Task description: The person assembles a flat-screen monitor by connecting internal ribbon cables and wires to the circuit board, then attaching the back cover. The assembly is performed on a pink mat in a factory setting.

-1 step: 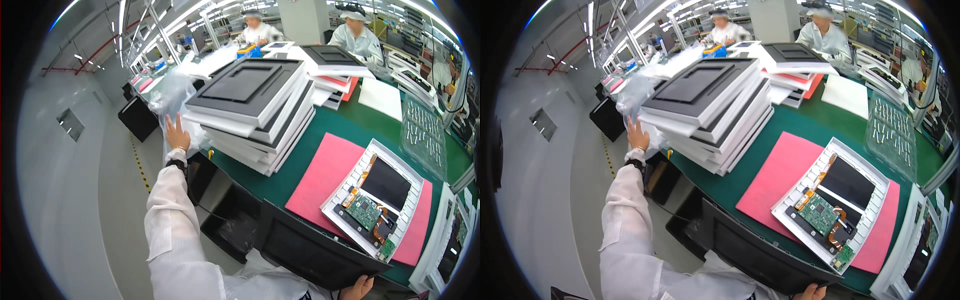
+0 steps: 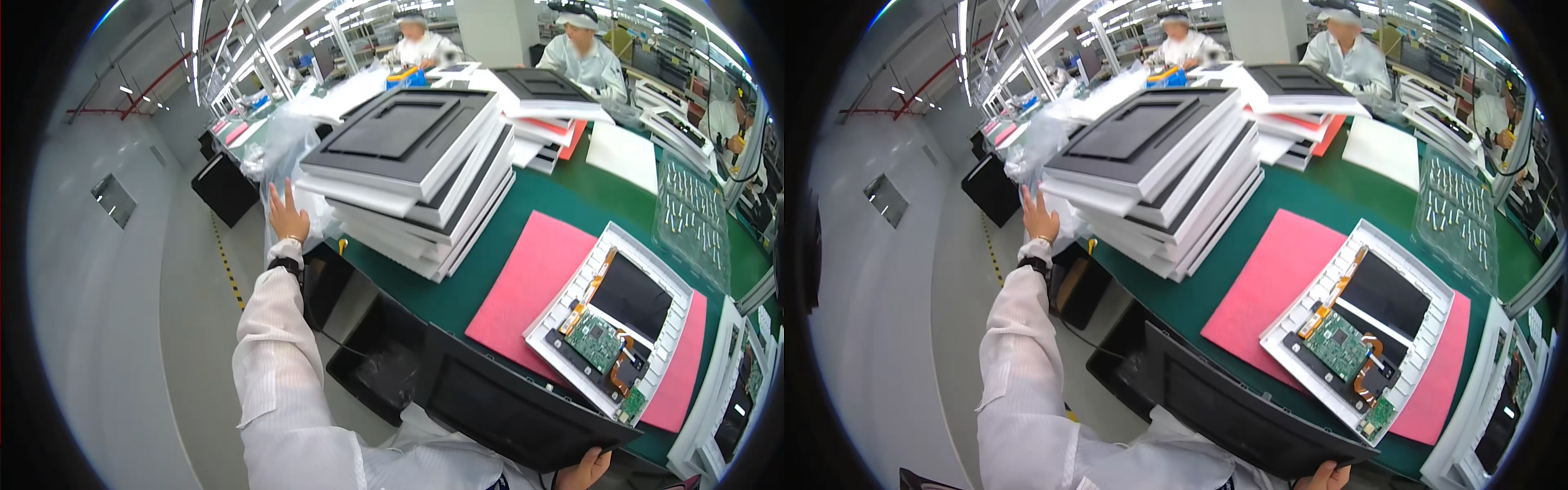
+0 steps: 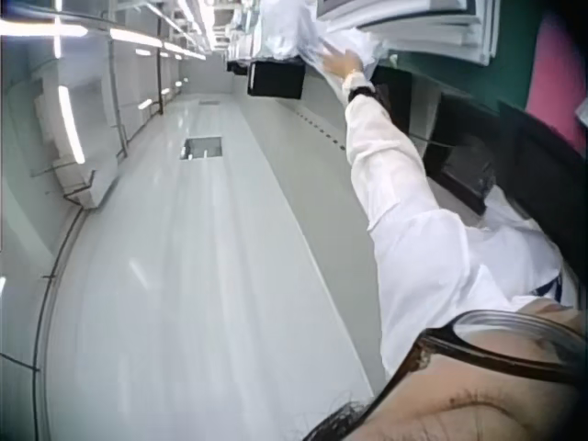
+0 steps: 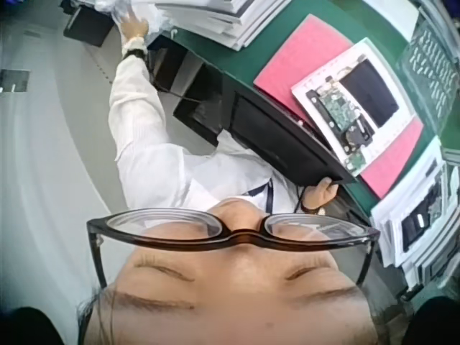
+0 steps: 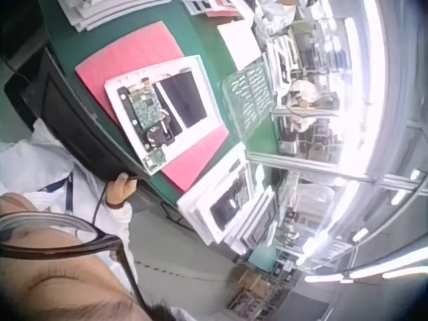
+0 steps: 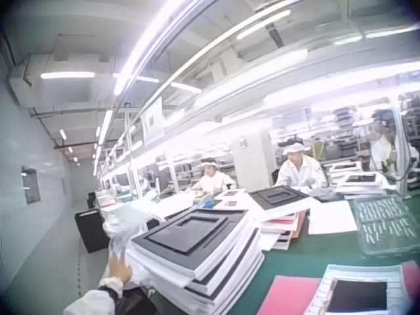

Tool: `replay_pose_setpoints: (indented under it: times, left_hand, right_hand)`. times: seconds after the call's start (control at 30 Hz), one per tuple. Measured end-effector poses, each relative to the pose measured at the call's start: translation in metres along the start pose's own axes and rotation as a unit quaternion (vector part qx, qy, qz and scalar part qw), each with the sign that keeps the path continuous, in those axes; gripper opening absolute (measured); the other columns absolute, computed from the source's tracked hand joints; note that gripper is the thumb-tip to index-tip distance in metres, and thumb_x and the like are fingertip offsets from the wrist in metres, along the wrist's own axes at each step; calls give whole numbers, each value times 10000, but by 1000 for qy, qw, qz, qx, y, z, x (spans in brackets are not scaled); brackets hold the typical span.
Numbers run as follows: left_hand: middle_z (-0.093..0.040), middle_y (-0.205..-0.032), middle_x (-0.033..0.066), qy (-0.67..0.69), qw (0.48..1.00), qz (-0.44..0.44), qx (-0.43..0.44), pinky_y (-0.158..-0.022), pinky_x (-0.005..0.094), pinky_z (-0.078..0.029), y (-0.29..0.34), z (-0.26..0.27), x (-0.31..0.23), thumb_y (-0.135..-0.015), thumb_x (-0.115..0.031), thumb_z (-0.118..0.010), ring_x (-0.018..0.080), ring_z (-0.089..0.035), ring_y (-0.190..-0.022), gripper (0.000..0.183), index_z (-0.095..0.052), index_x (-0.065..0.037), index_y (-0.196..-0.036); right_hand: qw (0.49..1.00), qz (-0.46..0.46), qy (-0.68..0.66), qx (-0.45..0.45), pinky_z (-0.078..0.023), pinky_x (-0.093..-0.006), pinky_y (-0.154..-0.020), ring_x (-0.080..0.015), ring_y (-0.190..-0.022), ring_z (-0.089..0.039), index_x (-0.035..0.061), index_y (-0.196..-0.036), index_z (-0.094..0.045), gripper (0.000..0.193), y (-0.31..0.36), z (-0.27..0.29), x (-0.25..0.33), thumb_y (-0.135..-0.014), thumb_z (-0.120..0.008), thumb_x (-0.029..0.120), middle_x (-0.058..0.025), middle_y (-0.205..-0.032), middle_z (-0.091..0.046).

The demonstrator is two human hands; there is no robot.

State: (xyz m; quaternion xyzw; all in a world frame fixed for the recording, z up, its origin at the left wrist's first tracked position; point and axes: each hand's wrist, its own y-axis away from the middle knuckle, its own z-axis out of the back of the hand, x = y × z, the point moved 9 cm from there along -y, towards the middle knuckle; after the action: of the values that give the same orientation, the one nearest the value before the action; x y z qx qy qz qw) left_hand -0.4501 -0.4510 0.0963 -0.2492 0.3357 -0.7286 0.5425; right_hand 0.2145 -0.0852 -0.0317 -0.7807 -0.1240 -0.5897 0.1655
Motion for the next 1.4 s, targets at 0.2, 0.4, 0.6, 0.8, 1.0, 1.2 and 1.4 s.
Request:
replay_pose_setpoints:
  times: [0.2,0.4,0.6,0.8,1.0,1.2,1.4]
  left_hand:
    - [-107,-1527,294,155,981,102,-61,-1088,480,-305,34,30,41,-758,-175,-700,443,-274,-1368,954,-130,-178,-1524]
    - [-356,-1443,253,312,941,124,31,-1100,440,-296,66,13,95,-818,-188,-678,360,-384,-1325,781,-265,-23,-1459]
    - [-497,-1337,135,448,890,78,36,-1014,382,-365,97,161,-59,-853,-84,-605,267,-494,-1220,519,-423,-34,-1337]
    - [-547,-1169,157,267,820,-469,-189,-957,485,-428,184,386,-234,-882,-239,-561,323,-564,-1021,369,-466,-98,-1209]
    - [-461,-1033,9,432,697,-400,-409,-960,492,-406,217,459,-271,-964,-351,-459,226,-486,-1028,136,-518,-261,-1047]
    - [-510,-1020,-69,520,677,-369,-367,-907,434,-413,227,460,-297,-900,-280,-582,146,-515,-1011,219,-575,-372,-1098]
    - [-433,-1161,-40,474,667,-443,-366,-916,416,-441,209,473,-320,-956,-340,-538,186,-480,-1091,338,-470,-466,-1262]
  right_hand:
    - [996,14,-56,62,-430,-316,-929,-183,-1041,-576,-61,-1220,-501,430,0,1,-4,-991,-526,302,-121,-1161,-601]
    - [986,-1,-154,62,-414,-353,-985,-211,-1086,-575,-52,-1252,-474,424,2,3,1,-992,-524,280,-136,-1196,-598]
    - [983,24,-182,-14,-391,-401,-1029,-274,-1193,-515,-39,-1341,-412,515,-8,45,22,-997,-496,336,-173,-1342,-497]
    - [953,19,-288,-95,-340,-435,-1080,-295,-1291,-425,20,-1420,-360,599,-12,68,56,-985,-490,409,-137,-1460,-391]
    - [932,40,-323,-159,-313,-427,-1097,-277,-1303,-407,36,-1406,-376,555,-6,101,72,-994,-477,394,-91,-1457,-401]
    - [924,72,-319,-199,-314,-426,-1093,-276,-1303,-405,39,-1397,-381,534,5,124,85,-1000,-469,384,-89,-1456,-400]
    - [926,58,-305,-213,-319,-414,-1084,-270,-1285,-419,24,-1384,-393,529,-13,128,80,-999,-475,377,-89,-1433,-423]
